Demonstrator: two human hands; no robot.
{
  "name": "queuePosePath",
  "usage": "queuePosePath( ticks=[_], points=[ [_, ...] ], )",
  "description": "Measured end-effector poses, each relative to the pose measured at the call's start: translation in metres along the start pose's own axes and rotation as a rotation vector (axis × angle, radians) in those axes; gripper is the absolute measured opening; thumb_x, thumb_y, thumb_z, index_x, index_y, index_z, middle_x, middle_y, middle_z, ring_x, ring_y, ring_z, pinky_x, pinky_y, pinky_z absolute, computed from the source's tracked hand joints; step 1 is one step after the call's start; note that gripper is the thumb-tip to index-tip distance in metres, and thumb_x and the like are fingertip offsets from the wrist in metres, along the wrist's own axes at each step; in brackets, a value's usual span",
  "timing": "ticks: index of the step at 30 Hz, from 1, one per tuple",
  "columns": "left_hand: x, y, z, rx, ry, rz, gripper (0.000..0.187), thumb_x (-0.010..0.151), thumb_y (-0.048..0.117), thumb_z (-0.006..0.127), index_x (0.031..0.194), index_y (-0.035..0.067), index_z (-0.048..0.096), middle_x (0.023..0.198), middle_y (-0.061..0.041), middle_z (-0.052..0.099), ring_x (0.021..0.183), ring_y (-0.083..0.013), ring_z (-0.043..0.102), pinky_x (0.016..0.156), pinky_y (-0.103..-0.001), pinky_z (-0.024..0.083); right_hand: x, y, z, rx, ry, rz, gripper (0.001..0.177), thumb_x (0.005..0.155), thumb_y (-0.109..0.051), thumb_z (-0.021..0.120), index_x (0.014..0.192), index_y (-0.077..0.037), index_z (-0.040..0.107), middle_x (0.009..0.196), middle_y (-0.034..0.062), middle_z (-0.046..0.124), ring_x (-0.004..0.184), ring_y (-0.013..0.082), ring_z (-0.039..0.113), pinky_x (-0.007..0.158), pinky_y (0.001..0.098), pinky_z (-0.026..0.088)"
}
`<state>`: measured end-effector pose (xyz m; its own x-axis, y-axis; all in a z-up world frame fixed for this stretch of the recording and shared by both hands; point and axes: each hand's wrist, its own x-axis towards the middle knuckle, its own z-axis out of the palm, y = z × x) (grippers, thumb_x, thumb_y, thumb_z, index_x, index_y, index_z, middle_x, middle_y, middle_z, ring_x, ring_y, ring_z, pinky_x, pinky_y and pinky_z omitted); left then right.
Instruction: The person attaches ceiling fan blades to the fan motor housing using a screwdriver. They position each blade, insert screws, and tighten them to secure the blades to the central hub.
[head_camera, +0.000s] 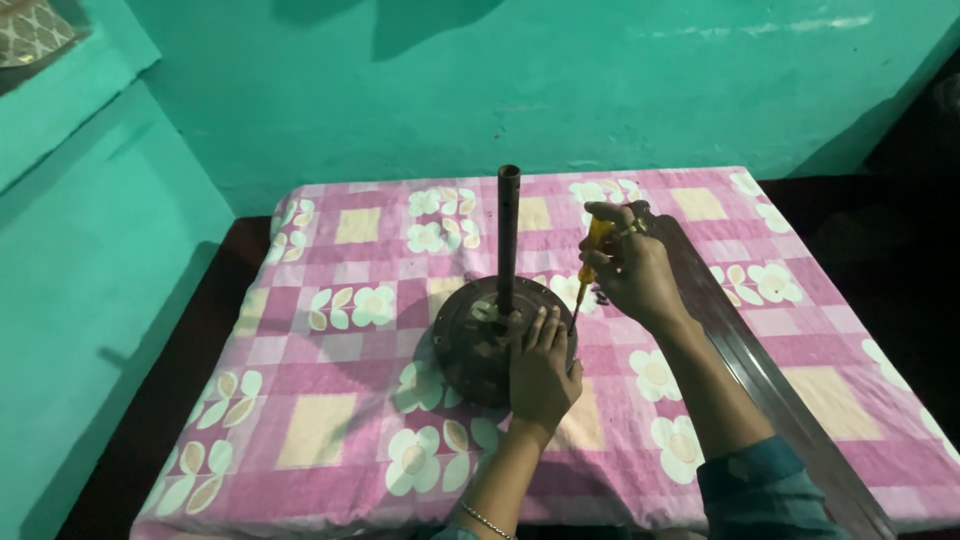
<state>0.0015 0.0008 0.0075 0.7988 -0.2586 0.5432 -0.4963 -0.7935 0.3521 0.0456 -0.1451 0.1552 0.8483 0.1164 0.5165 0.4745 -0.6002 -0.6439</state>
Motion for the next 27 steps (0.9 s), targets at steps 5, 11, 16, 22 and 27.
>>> queuePosePath(
  ticks=[5, 11, 16, 22, 27],
  points=[
    [0.0, 0.0, 0.0, -0.012, 0.003, -0.007, 0.057, 0.08, 0.026, 0.072, 0.126, -0.007, 0.066, 0.149, -0.019, 0.054, 0.145, -0.03, 0.042, 0.127, -0.053, 0.012, -0.001, -0.007, 0.003, -0.02, 0.038, 0.024, 0.049, 0.095, -0.002, 0.065, 0.141, -0.01, 0.05, 0.097, 0.0148, 0.075, 0.086, 0.0243, 0.078, 0.074, 0.0366, 0.063],
    [-0.001, -0.001, 0.001, -0.011, 0.012, 0.0, 0.056, 0.081, 0.026, 0.073, 0.127, -0.006, 0.067, 0.149, -0.019, 0.055, 0.145, -0.0296, 0.042, 0.128, -0.054, 0.011, 0.001, -0.007, 0.004, -0.051, 0.057, 0.014, 0.049, 0.091, -0.003, 0.068, 0.138, -0.009, 0.054, 0.095, 0.0159, 0.075, 0.084, 0.0258, 0.077, 0.072, 0.0371, 0.062],
    [-0.003, -0.002, 0.003, 0.013, 0.021, 0.019, 0.055, 0.081, 0.027, 0.072, 0.125, -0.006, 0.068, 0.147, -0.019, 0.056, 0.145, -0.03, 0.044, 0.128, -0.054, 0.011, 0.002, 0.005, 0.007, -0.106, 0.099, 0.017, 0.051, 0.092, -0.006, 0.07, 0.14, -0.009, 0.054, 0.093, 0.0163, 0.074, 0.085, 0.0252, 0.077, 0.074, 0.0367, 0.062],
    [-0.001, 0.0, -0.004, 0.065, 0.013, 0.046, 0.054, 0.081, 0.029, 0.071, 0.124, -0.005, 0.069, 0.146, -0.02, 0.056, 0.141, -0.0314, 0.046, 0.128, -0.054, 0.011, 0.006, 0.022, -0.019, 0.215, -0.129, 0.058, 0.079, 0.084, -0.001, 0.072, 0.15, -0.012, 0.03, 0.118, 0.0164, 0.068, 0.107, 0.0238, 0.071, 0.09, 0.0371, 0.059],
    [-0.003, -0.004, 0.001, 0.029, 0.027, 0.053, 0.056, 0.082, 0.029, 0.072, 0.126, -0.004, 0.068, 0.148, -0.019, 0.056, 0.143, -0.0318, 0.045, 0.128, -0.056, 0.01, 0.003, 0.023, -0.016, 0.271, -0.325, -0.077, 0.069, 0.091, 0.004, 0.063, 0.152, -0.011, 0.034, 0.126, 0.0165, 0.067, 0.116, 0.0255, 0.07, 0.089, 0.0387, 0.062]
  ],
)
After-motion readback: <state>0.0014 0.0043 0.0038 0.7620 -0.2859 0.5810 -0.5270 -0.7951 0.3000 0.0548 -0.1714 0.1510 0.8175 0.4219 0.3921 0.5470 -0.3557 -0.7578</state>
